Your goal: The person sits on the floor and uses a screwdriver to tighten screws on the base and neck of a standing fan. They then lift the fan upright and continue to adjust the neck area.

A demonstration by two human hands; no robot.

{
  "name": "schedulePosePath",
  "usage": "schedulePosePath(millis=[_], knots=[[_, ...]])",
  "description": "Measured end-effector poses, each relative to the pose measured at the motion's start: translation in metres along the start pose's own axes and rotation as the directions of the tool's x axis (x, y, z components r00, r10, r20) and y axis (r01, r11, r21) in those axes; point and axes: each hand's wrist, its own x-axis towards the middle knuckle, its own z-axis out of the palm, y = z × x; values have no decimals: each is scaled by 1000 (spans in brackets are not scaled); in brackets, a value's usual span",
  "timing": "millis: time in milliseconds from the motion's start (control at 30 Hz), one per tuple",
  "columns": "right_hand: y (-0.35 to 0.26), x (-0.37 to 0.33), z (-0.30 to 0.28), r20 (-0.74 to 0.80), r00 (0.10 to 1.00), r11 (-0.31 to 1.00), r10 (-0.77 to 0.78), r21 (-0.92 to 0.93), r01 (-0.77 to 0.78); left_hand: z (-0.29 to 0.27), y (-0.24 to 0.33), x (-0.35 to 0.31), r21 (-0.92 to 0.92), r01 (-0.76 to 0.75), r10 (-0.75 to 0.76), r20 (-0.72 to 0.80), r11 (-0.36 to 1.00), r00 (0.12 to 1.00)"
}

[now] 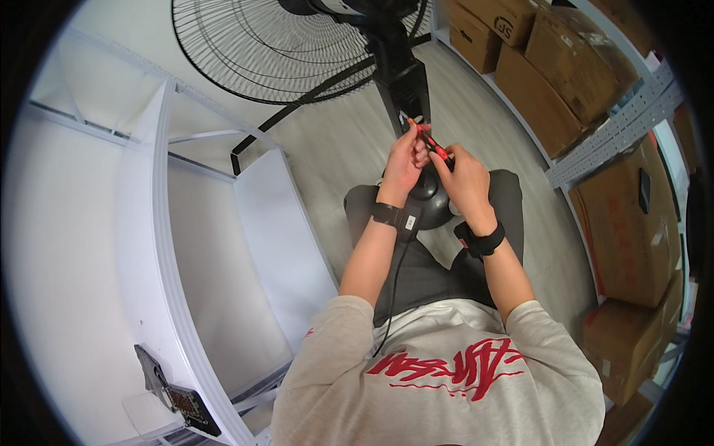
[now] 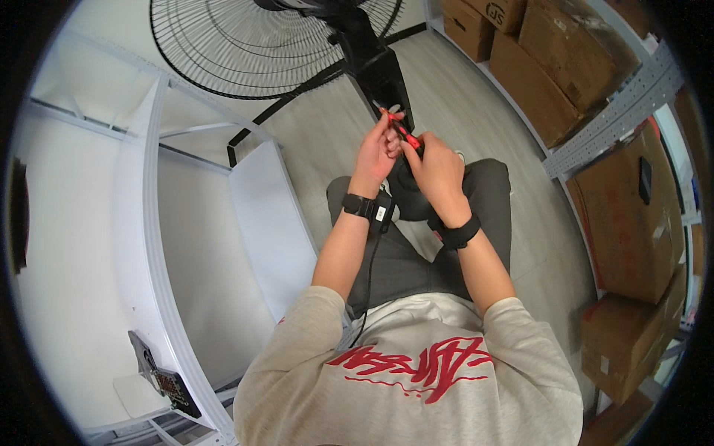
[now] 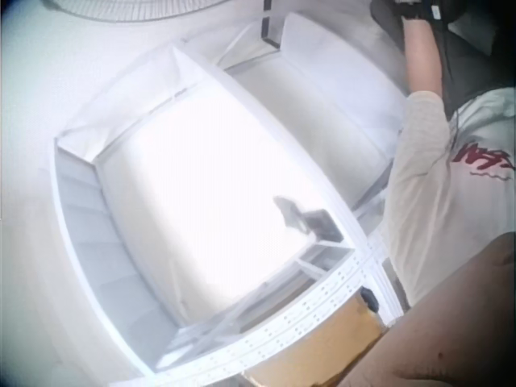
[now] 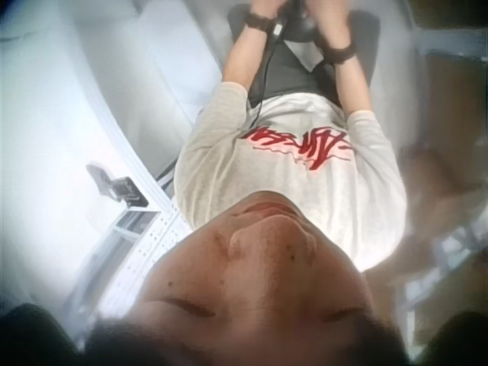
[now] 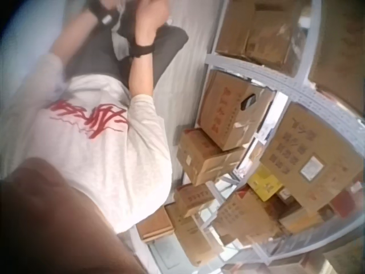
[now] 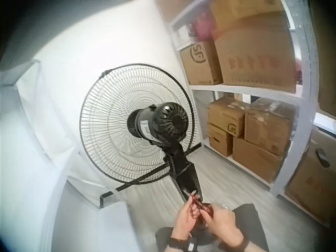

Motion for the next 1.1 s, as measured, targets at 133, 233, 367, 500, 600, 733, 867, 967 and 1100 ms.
schedulePosePath(millis=[133,233,367,500,600,733,867,967,1100], knots=[[0,4,0,-2,999,997,-40,-65,40,5,7,0,14,29,-29,-4,999,1000],[2,6,1,42,999,998,-12,-64,15,5,9,0,7,42,-42,-21,999,999],[0,8,0,152,984,994,87,50,-96,4,9,0,15,21,-21,-32,1000,999],[-4,9,-1,160,984,995,72,52,-81,6,9,-1,20,9,-8,-82,1000,997],[-2,8,2,151,986,995,76,57,-85,10,9,-3,15,-3,4,-82,1000,997],[9,15,9,264,948,945,179,222,-240,14,13,-4,18,2,0,-89,1000,996],[6,13,8,214,969,980,121,131,-152,16,13,-5,22,8,-5,-115,1000,993],[-7,6,2,93,994,998,55,-43,-51,18,12,-7,31,10,-6,-137,999,990],[10,15,11,221,964,944,146,260,-203,16,13,-2,87,-12,21,-109,996,994]])
